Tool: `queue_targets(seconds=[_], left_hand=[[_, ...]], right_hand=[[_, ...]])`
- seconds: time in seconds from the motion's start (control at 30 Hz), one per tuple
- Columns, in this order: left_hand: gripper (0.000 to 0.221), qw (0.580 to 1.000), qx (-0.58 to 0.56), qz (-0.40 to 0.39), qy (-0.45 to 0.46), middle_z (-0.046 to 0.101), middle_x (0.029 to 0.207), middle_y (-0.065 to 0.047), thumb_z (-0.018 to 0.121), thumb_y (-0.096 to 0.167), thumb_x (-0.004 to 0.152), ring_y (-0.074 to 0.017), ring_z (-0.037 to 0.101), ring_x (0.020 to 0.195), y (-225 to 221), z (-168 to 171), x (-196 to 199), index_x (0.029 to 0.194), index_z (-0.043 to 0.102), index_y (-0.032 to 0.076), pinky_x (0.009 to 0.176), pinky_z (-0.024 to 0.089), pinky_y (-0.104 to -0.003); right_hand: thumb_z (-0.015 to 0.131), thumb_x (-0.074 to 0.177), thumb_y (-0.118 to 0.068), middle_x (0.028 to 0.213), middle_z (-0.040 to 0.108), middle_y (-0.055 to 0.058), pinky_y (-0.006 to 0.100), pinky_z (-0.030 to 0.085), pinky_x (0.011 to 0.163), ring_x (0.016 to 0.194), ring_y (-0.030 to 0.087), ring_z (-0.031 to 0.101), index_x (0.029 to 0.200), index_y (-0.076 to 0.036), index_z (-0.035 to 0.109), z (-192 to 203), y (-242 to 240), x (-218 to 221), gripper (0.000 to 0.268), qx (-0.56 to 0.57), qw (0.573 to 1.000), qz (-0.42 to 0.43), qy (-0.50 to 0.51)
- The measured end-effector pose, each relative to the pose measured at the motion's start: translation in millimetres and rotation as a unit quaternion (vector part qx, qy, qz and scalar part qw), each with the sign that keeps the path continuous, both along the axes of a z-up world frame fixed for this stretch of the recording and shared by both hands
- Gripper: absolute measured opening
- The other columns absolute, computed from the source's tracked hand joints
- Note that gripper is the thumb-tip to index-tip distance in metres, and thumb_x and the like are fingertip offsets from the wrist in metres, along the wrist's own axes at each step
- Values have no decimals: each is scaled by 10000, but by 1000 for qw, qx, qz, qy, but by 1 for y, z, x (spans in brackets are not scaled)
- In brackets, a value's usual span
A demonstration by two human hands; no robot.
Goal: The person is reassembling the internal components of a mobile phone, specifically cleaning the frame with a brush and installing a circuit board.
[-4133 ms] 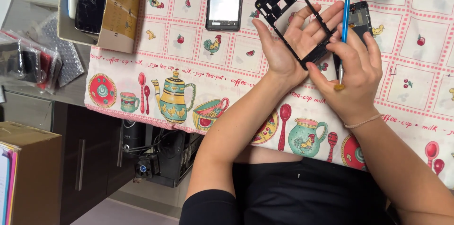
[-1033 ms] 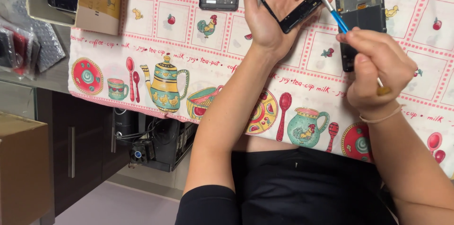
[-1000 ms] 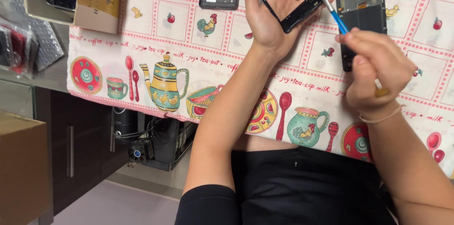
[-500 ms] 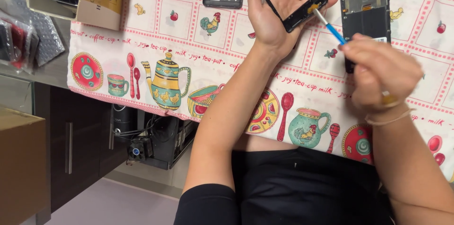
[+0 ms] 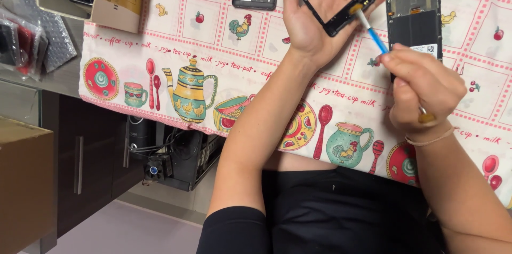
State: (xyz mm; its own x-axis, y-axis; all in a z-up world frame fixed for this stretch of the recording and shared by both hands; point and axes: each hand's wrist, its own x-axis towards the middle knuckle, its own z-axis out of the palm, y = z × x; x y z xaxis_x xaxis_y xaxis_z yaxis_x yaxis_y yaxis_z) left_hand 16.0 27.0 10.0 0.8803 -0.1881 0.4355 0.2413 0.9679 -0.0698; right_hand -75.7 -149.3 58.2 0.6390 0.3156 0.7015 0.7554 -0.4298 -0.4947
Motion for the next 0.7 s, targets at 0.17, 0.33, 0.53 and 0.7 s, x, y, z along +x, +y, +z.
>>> queue_targets(seconds=[0.17,0.33,0.53,0.7], left_hand=[[1065,999,12,-35,-12,578,1419,-371,246,836,1103,-472,561,1351,2,-1,1,1475,497,-130,1247,383,-579],[1030,999,27,-26,-12,594,1376,-360,241,805,1107,-445,580,1307,3,8,0,1440,510,-132,1224,408,-546],[996,999,32,-15,-2,608,1340,-355,295,810,1072,-452,598,1260,4,4,1,1397,517,-105,1186,425,-551],[1013,999,44,-20,9,616,1353,-327,276,846,1079,-439,611,1237,1,0,0,1436,522,-69,1170,435,-562]], right_hand=[[413,1003,-30,947,732,322,472,625,757,899,485,754,945,165,725,0,10,-4,373,21,998,63,-10],[437,989,9,1029,720,372,461,600,815,980,493,740,1009,172,723,5,8,-9,330,17,998,46,45],[435,911,26,964,724,318,441,598,761,906,441,741,934,154,737,5,4,-7,329,15,996,55,68],[456,994,-28,1114,714,363,440,589,848,986,439,733,1056,142,739,5,5,-7,336,-22,995,64,68]])
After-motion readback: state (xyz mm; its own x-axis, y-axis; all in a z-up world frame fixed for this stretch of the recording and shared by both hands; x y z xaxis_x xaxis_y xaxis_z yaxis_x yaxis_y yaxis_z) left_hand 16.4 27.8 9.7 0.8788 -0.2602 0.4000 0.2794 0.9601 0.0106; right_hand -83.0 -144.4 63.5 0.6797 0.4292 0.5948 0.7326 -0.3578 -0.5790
